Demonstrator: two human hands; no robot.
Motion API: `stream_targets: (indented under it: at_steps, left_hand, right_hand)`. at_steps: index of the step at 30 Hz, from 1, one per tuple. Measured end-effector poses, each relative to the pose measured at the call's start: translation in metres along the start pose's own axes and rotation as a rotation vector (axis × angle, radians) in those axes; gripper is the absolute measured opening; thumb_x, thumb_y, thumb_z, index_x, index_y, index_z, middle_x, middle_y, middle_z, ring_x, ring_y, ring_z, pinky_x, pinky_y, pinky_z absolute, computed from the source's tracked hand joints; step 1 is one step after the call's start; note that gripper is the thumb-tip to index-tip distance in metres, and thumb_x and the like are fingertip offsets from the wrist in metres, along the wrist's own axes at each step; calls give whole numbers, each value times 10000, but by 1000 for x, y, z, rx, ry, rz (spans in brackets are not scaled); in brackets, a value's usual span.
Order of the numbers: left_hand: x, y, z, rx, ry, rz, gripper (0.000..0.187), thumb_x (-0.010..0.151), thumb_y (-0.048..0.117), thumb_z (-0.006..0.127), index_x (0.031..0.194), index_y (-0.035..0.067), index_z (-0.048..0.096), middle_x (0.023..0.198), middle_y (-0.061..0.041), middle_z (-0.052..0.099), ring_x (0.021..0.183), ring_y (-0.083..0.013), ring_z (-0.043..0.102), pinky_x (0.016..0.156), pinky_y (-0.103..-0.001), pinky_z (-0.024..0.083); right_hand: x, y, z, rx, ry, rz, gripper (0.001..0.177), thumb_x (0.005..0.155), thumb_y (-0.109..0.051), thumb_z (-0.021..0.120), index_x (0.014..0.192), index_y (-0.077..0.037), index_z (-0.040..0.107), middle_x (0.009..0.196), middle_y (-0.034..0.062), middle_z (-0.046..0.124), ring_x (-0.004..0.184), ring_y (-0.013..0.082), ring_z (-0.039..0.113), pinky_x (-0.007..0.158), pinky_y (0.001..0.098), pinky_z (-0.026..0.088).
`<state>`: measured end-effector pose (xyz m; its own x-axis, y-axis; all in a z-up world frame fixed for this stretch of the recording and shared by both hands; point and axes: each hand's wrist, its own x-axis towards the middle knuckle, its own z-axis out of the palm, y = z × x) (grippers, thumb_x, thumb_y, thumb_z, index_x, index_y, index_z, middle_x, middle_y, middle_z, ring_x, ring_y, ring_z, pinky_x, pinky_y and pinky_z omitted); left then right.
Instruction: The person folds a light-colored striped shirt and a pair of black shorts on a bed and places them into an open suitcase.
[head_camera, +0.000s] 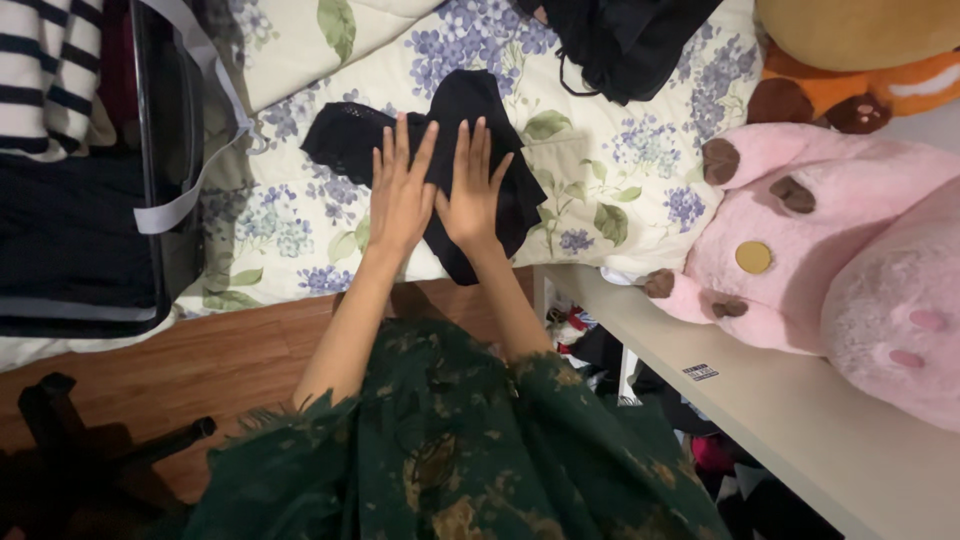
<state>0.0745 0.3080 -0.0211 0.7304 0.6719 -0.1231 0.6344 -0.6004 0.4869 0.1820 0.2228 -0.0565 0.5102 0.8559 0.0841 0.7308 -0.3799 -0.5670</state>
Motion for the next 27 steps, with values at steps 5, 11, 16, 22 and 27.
stream_targets:
  at_steps: [5,11,16,22,27]
  left_hand:
    - [-5,9,7,-486,144,-77,903,1091,460,528,1653,36,-39,1731,-281,9,1613,-468,80,1302,-567,122]
    - [-14,18,10,-913,202,-121,949,1103,619,346,1635,39,-185,1752,-275,-66,1639,-439,72,1317,-458,189]
    - [-22,17,-2,-991,200,-238,906,1075,592,302,1650,18,-98,1676,-283,259,1544,-379,340,1235,-404,306]
    - [-37,-2,-30,-1541,427,-505,383,1079,267,611,1294,-48,637,1170,-130,707,1019,-152,663,923,-304,536]
    - [-61,-15,-76,-1496,564,-471,214,1003,129,718,1148,-25,690,1008,-25,740,864,-64,665,782,-232,551]
  right_hand:
    - [6,4,22,257,20,16,616,1089,-231,449,1650,-71,254,1728,185,241,1624,372,210,1291,646,14]
    - [5,-29,0,1418,-72,306,528,1149,-221,376,1635,-21,325,1724,109,304,1545,253,363,1296,395,263]
    - [-2,-58,-20,2114,-76,275,582,1129,-268,398,1658,-63,263,1700,122,306,1552,260,347,1315,384,254]
    - [-14,-69,-14,2259,-308,449,585,1057,-167,454,1599,1,310,1567,192,467,1439,362,461,1222,504,363]
    - [-8,-68,-59,1274,-438,321,645,951,-99,464,1589,-33,391,1324,242,609,1163,377,635,960,475,532]
